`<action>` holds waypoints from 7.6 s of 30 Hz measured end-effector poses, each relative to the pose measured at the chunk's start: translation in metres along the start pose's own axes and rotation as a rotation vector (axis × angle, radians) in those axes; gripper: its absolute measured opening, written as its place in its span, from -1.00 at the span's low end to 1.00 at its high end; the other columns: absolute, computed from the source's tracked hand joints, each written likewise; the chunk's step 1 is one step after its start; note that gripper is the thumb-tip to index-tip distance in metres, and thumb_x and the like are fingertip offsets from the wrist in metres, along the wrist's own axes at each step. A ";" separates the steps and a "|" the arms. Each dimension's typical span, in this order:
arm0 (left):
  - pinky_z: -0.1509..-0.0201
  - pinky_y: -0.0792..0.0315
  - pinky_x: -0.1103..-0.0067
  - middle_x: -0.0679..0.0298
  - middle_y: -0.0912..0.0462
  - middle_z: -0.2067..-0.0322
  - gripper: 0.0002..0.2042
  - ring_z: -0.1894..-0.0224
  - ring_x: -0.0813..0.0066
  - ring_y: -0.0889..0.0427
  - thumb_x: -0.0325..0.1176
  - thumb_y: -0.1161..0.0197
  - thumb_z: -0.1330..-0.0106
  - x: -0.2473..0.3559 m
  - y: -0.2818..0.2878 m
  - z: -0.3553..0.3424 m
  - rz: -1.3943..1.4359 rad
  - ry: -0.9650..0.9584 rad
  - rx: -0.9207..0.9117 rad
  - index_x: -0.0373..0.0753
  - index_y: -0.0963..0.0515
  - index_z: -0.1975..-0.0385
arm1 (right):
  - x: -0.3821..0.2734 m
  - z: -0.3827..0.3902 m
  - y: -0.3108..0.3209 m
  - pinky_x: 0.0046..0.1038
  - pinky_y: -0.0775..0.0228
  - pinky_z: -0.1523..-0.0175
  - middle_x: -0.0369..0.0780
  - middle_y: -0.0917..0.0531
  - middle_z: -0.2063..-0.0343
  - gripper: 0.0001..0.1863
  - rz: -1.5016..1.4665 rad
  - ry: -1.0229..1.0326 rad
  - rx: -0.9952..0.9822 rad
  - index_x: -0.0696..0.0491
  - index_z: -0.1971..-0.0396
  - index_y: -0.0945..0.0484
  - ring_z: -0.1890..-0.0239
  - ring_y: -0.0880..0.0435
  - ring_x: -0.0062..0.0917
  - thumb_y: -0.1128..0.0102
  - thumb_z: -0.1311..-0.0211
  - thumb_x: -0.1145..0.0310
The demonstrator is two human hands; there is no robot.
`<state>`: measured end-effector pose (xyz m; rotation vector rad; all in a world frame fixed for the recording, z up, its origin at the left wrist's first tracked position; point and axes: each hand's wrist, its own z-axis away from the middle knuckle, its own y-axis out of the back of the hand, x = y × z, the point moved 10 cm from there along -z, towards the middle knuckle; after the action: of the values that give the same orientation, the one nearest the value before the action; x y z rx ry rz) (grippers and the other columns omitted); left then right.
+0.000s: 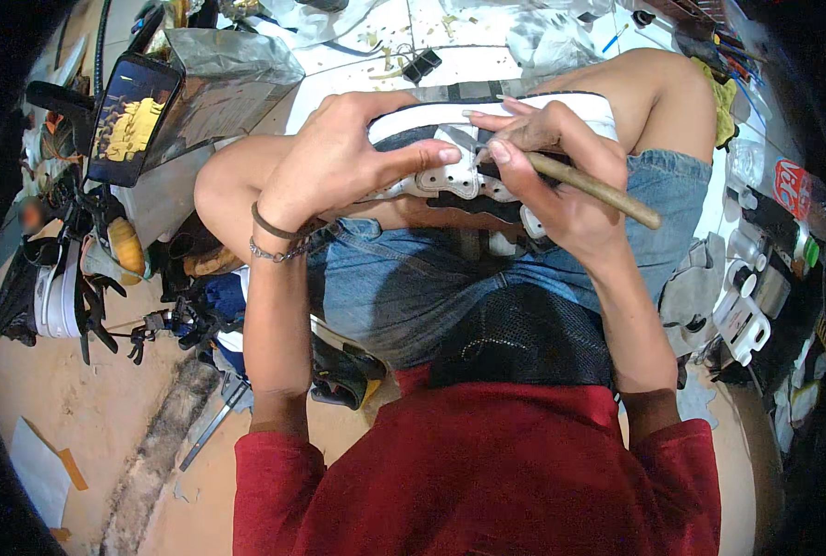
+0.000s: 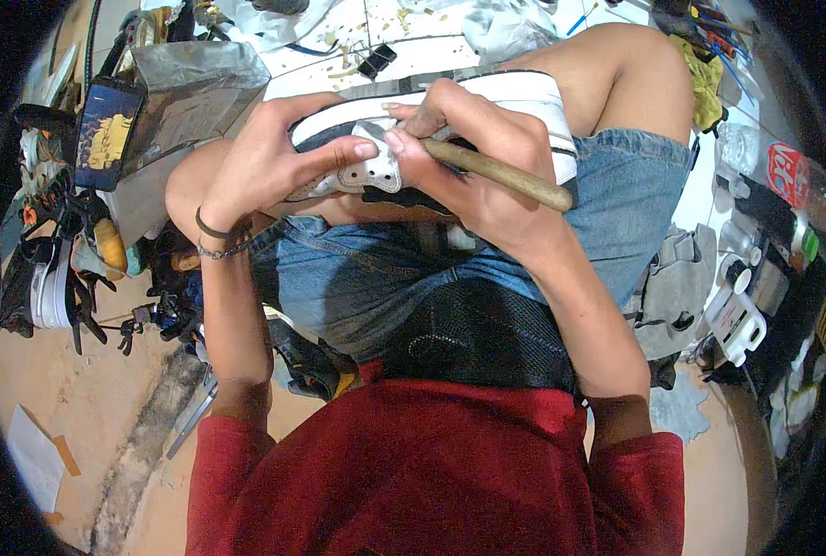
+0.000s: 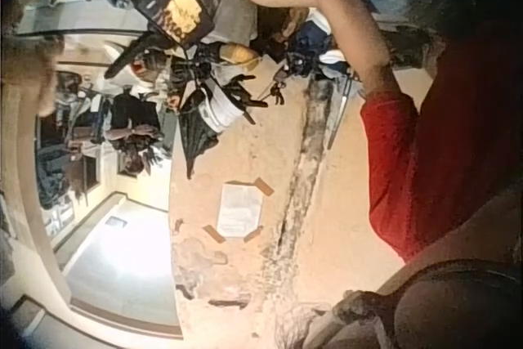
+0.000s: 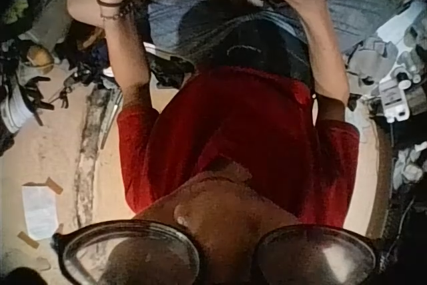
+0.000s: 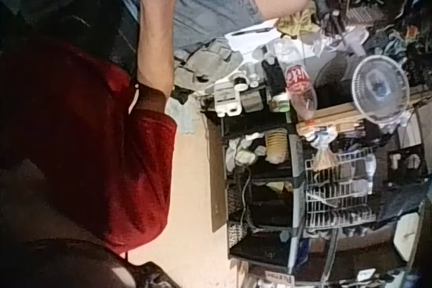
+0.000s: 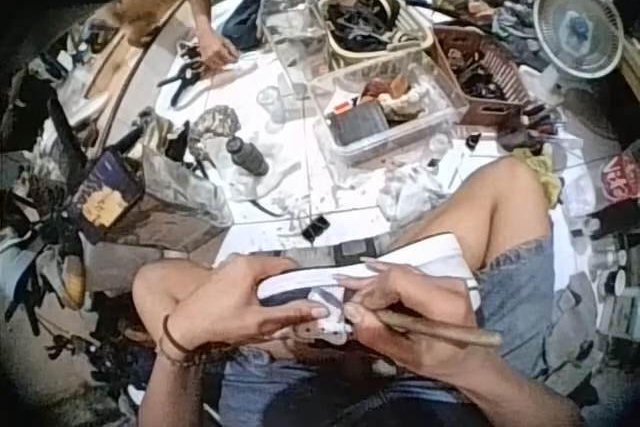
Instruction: Apply glue and press down the edges of a shoe sole during a repair process.
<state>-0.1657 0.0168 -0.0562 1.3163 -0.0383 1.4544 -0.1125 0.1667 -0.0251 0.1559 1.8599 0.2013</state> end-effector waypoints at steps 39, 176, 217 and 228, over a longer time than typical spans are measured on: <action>0.13 -0.52 0.46 0.05 -0.72 0.27 -0.54 0.28 0.38 -0.67 -0.10 -0.46 -0.19 0.000 0.001 0.003 0.034 0.042 0.031 -0.38 -0.62 0.10 | -0.014 -0.003 -0.007 -0.31 -0.53 0.07 -0.12 -0.64 0.55 -0.84 0.108 0.092 0.008 0.17 0.51 -0.53 0.28 -0.76 -0.26 -0.36 -0.11 0.48; 0.06 -0.54 0.49 0.08 -0.74 0.18 -0.49 0.18 0.29 -0.75 -0.08 -0.49 -0.12 0.006 0.002 0.008 0.119 -0.067 0.070 -0.26 -0.63 -0.01 | -0.028 0.030 -0.018 -0.13 -0.39 -0.17 -0.30 -0.69 0.23 -0.72 0.341 0.286 -0.060 0.01 0.38 -0.58 0.03 -0.69 -0.42 -0.48 0.14 0.36; 0.20 -0.50 0.56 0.14 -0.69 0.39 -0.81 0.30 0.47 -0.68 -0.37 -0.25 -0.37 0.076 0.017 0.026 0.474 -0.217 0.308 -0.36 -0.59 0.17 | 0.000 0.014 0.034 -0.48 -0.61 0.26 -0.04 -0.70 0.38 -0.83 -0.643 -0.429 0.214 0.23 0.40 -0.46 0.40 -0.73 -0.47 -0.18 -0.33 0.45; 0.42 -0.46 0.71 0.28 -0.72 0.55 -0.85 0.52 0.69 -0.65 -0.34 -0.48 -0.16 0.038 0.050 0.001 0.691 -0.088 0.392 -0.30 -0.74 0.43 | -0.040 -0.045 0.034 -0.53 -0.55 0.11 -0.09 -0.68 0.24 -0.76 -0.289 0.029 -0.038 0.26 0.23 -0.57 0.26 -0.70 -0.50 -0.41 -0.13 0.58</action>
<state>-0.1912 0.0222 0.0011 1.7927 -0.3042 2.0536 -0.1437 0.1885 0.0329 -0.1432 1.8821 0.0389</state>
